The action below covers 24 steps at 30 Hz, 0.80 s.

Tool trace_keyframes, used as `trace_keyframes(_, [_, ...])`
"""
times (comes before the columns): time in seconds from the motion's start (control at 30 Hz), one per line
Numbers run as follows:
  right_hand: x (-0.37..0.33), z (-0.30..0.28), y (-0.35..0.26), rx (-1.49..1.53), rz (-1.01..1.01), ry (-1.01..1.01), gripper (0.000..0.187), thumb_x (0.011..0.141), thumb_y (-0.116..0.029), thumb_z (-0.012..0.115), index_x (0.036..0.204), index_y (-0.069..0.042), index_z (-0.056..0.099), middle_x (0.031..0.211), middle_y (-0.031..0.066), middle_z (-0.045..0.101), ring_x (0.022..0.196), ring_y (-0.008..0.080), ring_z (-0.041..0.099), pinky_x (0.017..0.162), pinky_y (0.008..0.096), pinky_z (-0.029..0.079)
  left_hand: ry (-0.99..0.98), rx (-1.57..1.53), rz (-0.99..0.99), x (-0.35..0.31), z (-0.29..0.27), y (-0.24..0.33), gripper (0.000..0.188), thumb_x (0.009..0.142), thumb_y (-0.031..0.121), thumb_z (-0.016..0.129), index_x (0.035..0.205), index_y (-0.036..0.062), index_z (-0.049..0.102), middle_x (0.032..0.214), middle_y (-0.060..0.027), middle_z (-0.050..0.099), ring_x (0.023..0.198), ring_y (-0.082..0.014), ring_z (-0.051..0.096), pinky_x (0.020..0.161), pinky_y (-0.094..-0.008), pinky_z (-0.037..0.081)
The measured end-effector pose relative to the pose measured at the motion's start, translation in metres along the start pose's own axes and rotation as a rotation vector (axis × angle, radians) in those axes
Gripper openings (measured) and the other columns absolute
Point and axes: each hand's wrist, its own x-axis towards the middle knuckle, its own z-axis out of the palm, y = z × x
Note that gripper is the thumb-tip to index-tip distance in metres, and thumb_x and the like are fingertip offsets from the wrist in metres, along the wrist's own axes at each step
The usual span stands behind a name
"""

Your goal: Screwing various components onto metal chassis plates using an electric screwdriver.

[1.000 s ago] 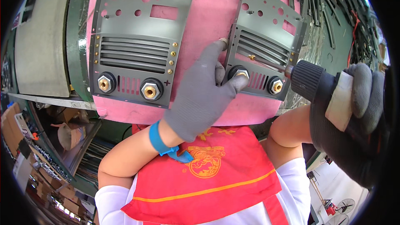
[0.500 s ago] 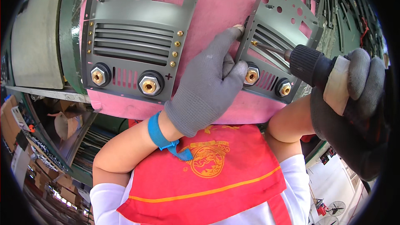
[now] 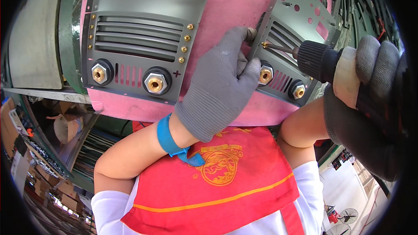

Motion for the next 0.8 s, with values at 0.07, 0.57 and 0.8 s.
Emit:
trace_keyframes(0.07, [0.003, 0.012, 0.003, -0.014, 0.008, -0.014, 0.022, 0.082, -0.028, 0.056, 0.077, -0.008, 0.048, 0.067, -0.0012, 0.042, 0.057, 0.0091, 0.041, 0.061, 0.0266, 0.032, 0.006, -0.034, -0.012, -0.001, 0.002, 0.001, 0.037, 0.087, 0.002, 0.06, 0.123, -0.0037, 0.054, 0.063, 0.0017, 0.034, 0.058, -0.006, 0.035, 0.054, -0.024, 0.036])
trace_keyframes(0.57, [0.015, 0.024, -0.002, -0.12, 0.04, -0.165, 0.023, 0.084, -0.03, 0.056, 0.079, -0.008, 0.048, 0.067, -0.0014, 0.041, 0.056, 0.0089, 0.04, 0.061, 0.0271, 0.032, 0.037, -0.047, 0.03, 0.0, 0.002, -0.005, 0.037, 0.086, 0.005, 0.062, 0.122, -0.0024, 0.053, 0.065, -0.0001, 0.042, 0.06, -0.0088, 0.042, 0.055, -0.0282, 0.041])
trace_keyframes(0.8, [0.002, 0.013, -0.002, 0.322, 0.037, -0.119, 0.033, 0.078, -0.036, 0.068, 0.086, -0.01, 0.048, 0.069, 0.0, 0.044, 0.06, 0.0103, 0.039, 0.052, 0.0247, 0.029, 0.093, -0.247, 0.043, -0.004, -0.012, 0.005, 0.034, 0.089, 0.002, 0.052, 0.123, -0.0024, 0.052, 0.092, -0.0033, 0.053, 0.075, -0.0089, 0.049, 0.068, -0.0235, 0.045])
